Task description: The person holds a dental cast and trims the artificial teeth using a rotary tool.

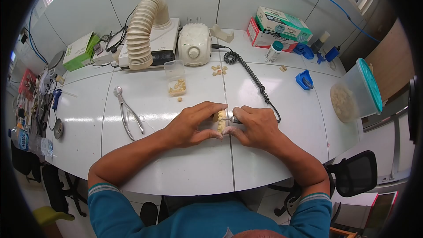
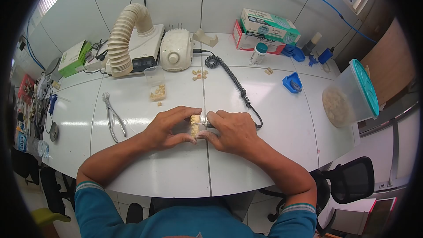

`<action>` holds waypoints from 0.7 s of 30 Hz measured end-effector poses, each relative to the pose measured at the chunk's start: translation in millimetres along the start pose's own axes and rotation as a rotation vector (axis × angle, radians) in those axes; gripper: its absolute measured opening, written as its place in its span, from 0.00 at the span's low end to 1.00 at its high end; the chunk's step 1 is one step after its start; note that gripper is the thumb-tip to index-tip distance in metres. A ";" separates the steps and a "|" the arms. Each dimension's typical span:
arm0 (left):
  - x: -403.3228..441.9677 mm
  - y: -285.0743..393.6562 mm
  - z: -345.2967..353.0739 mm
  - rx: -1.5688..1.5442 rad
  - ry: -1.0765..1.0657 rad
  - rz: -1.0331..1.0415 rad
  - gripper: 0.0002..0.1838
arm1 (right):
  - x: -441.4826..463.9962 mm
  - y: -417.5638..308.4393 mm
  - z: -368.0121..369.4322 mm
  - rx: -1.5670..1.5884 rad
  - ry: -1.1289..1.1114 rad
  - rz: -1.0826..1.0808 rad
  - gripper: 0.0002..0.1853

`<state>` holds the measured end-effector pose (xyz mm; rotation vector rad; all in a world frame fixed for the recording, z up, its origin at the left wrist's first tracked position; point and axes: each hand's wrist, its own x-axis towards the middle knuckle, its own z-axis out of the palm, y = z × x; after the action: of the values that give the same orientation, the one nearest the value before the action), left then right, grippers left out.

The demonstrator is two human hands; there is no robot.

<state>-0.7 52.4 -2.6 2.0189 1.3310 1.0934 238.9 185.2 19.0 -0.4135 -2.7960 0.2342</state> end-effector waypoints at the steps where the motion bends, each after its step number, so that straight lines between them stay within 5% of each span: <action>1: 0.2 -0.1 -0.2 0.000 -0.004 -0.003 0.44 | 0.0 0.0 0.2 0.000 0.000 -0.001 0.28; 21: 0.3 -0.7 -0.8 -0.016 -0.007 -0.008 0.44 | -0.1 -1.0 -1.2 -0.004 -0.009 0.004 0.28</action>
<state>-1.7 53.0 -2.6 2.0021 1.3211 1.0888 239.1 184.3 20.3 -0.4199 -2.8052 0.2323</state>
